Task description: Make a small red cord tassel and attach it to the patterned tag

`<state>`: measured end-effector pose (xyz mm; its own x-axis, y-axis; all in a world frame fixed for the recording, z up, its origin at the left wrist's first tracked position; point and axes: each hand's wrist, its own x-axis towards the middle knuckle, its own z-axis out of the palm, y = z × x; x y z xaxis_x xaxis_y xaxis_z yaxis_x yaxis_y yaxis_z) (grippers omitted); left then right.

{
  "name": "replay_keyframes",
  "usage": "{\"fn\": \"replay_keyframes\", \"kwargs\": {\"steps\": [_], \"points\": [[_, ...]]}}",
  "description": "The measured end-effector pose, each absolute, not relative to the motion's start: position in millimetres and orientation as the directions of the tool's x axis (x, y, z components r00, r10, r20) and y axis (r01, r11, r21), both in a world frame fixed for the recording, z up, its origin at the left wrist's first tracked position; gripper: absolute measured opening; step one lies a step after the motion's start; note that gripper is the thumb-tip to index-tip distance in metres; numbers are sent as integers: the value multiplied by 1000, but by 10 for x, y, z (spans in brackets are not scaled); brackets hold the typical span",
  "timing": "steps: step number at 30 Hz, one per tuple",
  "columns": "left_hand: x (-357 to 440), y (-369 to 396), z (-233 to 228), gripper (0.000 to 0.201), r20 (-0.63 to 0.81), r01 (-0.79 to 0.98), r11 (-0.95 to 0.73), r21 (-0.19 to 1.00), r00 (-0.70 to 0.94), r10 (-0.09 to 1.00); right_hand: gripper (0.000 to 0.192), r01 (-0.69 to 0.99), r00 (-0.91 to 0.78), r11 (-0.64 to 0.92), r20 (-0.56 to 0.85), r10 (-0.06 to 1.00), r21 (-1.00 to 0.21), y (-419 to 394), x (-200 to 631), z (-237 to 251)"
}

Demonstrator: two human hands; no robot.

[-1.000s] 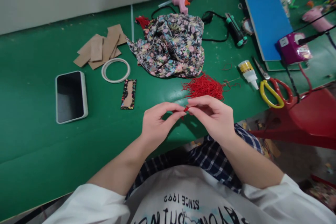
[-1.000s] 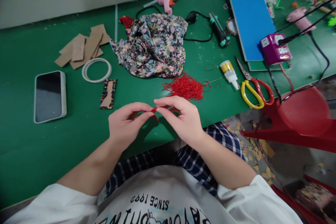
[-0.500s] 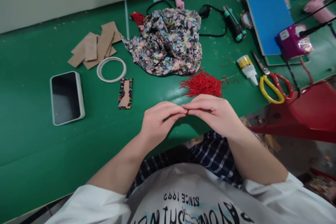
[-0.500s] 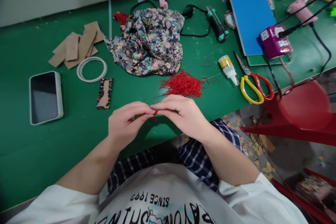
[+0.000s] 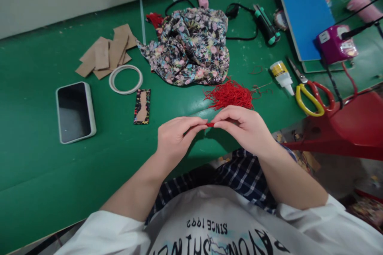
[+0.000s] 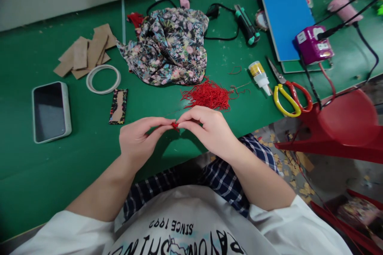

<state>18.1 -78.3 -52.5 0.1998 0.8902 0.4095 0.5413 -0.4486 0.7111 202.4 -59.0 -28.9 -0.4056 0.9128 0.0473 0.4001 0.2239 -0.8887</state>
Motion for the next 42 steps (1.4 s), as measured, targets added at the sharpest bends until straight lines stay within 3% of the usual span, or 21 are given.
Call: {"fn": "replay_keyframes", "kwargs": {"steps": [8, 24, 32, 42], "points": [[127, -727, -538, 6, 561, 604, -594, 531, 275, 781, 10, 487, -378, 306, 118, 918, -818, -582, 2008, -325], [112, -742, -562, 20, 429, 594, -538, 598, 330, 841, 10, 482, -325, 229, 70, 943, -845, -590, 1976, -339], [117, -719, -578, 18, 457, 656, -538, 529, 314, 832, 10, 480, -308, 206, 56, 950, -853, -587, 1978, -363], [115, -715, -568, 14, 418, 677, -510, 530, 314, 852, 10, 534, -310, 255, 94, 946, -806, -595, 1973, -382]]}}
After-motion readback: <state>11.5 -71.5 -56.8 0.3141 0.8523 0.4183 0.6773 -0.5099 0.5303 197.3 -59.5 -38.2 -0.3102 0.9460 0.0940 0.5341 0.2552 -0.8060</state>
